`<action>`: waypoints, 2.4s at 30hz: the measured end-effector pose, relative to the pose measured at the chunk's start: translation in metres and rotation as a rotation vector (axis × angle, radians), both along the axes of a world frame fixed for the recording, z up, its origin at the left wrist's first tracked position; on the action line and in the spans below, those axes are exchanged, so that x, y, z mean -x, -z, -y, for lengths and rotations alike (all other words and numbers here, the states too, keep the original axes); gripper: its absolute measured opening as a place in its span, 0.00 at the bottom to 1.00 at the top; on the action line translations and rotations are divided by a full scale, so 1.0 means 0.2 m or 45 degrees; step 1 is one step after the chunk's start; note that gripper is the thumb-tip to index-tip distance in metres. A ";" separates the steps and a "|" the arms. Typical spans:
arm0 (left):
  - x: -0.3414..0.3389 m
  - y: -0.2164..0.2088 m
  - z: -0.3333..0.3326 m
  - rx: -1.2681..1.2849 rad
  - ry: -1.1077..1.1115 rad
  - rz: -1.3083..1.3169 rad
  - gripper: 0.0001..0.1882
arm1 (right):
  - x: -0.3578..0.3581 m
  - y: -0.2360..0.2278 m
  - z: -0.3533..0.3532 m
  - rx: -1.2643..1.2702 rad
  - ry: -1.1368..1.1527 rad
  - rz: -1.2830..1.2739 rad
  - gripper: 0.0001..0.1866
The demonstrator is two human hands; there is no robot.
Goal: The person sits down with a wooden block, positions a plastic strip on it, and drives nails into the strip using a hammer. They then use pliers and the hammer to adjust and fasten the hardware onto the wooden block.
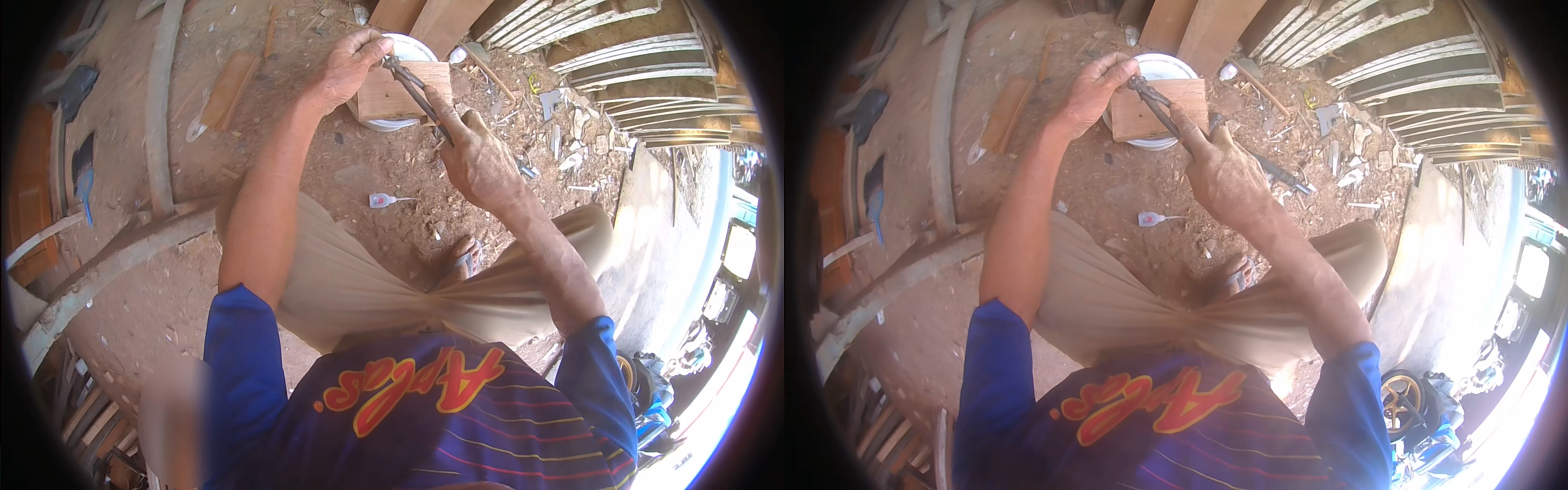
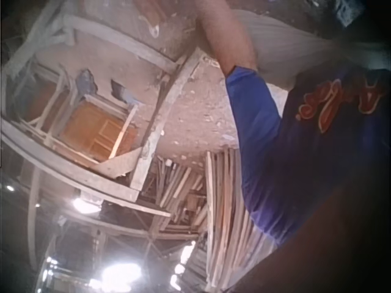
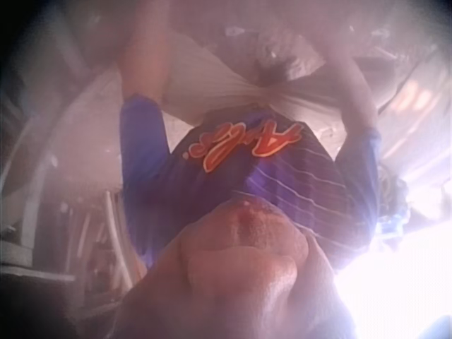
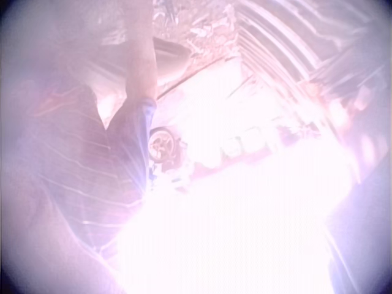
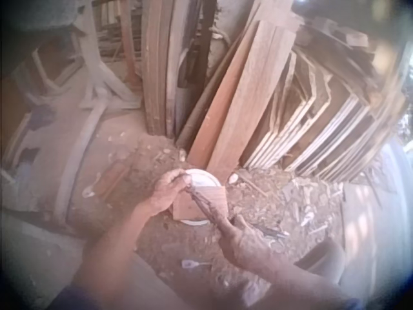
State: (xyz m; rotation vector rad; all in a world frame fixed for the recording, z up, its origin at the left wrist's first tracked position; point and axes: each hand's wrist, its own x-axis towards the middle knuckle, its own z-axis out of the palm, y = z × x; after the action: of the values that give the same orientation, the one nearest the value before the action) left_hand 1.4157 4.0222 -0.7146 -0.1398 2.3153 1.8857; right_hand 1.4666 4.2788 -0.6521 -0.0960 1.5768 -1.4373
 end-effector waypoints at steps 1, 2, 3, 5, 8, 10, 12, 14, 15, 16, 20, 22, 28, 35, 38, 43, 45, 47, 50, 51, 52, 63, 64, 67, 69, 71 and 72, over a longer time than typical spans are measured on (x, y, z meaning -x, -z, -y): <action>0.01 0.00 -0.01 -0.002 0.000 -0.004 0.20 | -0.01 0.00 0.01 -0.048 -0.019 -0.066 0.31; 0.01 0.00 -0.02 0.021 -0.026 -0.017 0.20 | -0.02 0.01 0.02 -0.096 -0.039 -0.131 0.30; 0.02 0.01 -0.03 0.043 -0.051 -0.031 0.20 | -0.03 0.00 0.03 -0.144 -0.057 -0.197 0.30; 0.03 0.03 -0.03 0.021 -0.032 -0.006 0.20 | -0.09 -0.02 0.07 0.308 0.321 0.400 0.30; 0.04 0.03 0.00 -0.032 -0.012 0.008 0.21 | -0.07 0.01 0.06 0.111 0.074 0.045 0.28; 0.04 0.00 -0.01 -0.060 0.000 0.002 0.22 | -0.07 0.05 0.05 -0.085 -0.157 -0.299 0.26; 0.00 -0.02 -0.02 -0.061 -0.133 -0.065 0.22 | -0.09 0.07 0.07 -0.352 -0.297 -0.783 0.28; 0.02 -0.04 0.13 -0.084 -0.396 -0.054 0.22 | -0.18 0.02 0.10 -0.564 -0.301 -1.077 0.31; 0.04 -0.04 0.23 -0.108 -0.678 -0.065 0.22 | -0.24 -0.03 0.10 -0.673 -0.391 -1.077 0.33; 0.04 -0.02 0.25 -0.115 -0.690 -0.062 0.22 | -0.29 -0.06 0.06 -0.789 -0.482 -1.064 0.35; 0.05 0.00 0.26 -0.163 -0.432 -0.190 0.22 | -0.33 -0.04 -0.17 -0.563 -0.591 -0.788 0.38; 0.07 0.02 0.27 -0.101 -0.302 -0.212 0.23 | -0.29 -0.04 -0.27 -0.678 -0.706 -0.890 0.36; 0.09 -0.03 0.19 0.225 -0.247 -0.150 0.26 | -0.04 0.21 -0.47 -1.102 -1.254 -0.545 0.18; 0.09 0.02 0.21 0.716 -0.196 -0.046 0.33 | 0.39 0.86 -0.47 -0.567 -0.407 -0.928 0.24; 0.02 -0.14 -0.07 0.860 -0.024 -0.107 0.32 | 0.44 1.03 -0.36 -0.532 -0.060 -0.732 0.24; 0.00 -0.12 -0.04 0.727 0.057 -0.149 0.25 | 0.47 1.06 0.00 -0.243 0.839 0.322 0.17; 0.01 -0.10 -0.06 0.676 0.075 -0.068 0.21 | 0.46 1.14 0.01 0.009 1.210 0.449 0.12; 0.01 -0.09 0.00 0.786 0.073 -0.131 0.21 | 0.47 1.12 0.05 0.141 1.284 0.482 0.10; 0.00 -0.06 0.02 0.772 0.076 -0.162 0.22 | 0.50 1.02 0.04 0.321 1.437 0.454 0.07; 0.01 -0.06 0.02 0.771 0.068 -0.158 0.22 | 0.51 0.98 0.04 0.382 1.510 0.399 0.05; 0.01 -0.05 0.02 0.779 0.074 -0.156 0.23 | 0.51 0.93 0.04 0.376 1.501 0.402 0.05; 0.02 -0.04 0.04 0.740 0.119 -0.136 0.20 | 0.68 0.50 0.03 -0.273 0.789 -0.833 0.11; 0.01 -0.05 0.04 0.664 0.121 -0.148 0.20 | 0.67 0.45 0.03 -0.308 0.605 -1.047 0.11; -0.01 -0.11 0.02 0.603 0.157 -0.130 0.18 | 0.65 0.40 0.02 -0.283 0.331 -1.306 0.12; -0.04 -0.13 0.04 0.625 0.178 -0.100 0.18 | 0.60 0.26 0.02 -0.411 -0.100 -1.429 0.17; -0.03 -0.09 0.05 0.590 0.245 -0.018 0.18 | 0.53 0.22 0.05 -0.382 -0.183 -1.507 0.17; -0.03 -0.08 0.04 0.588 0.236 -0.017 0.18 | 0.51 0.22 0.05 -0.369 -0.242 -1.572 0.16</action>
State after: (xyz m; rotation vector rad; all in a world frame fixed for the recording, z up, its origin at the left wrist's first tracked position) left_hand 1.4214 4.0139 -0.6988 0.0361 2.6278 1.2499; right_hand 1.3643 4.2689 -0.6954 -1.0922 2.6220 -0.9612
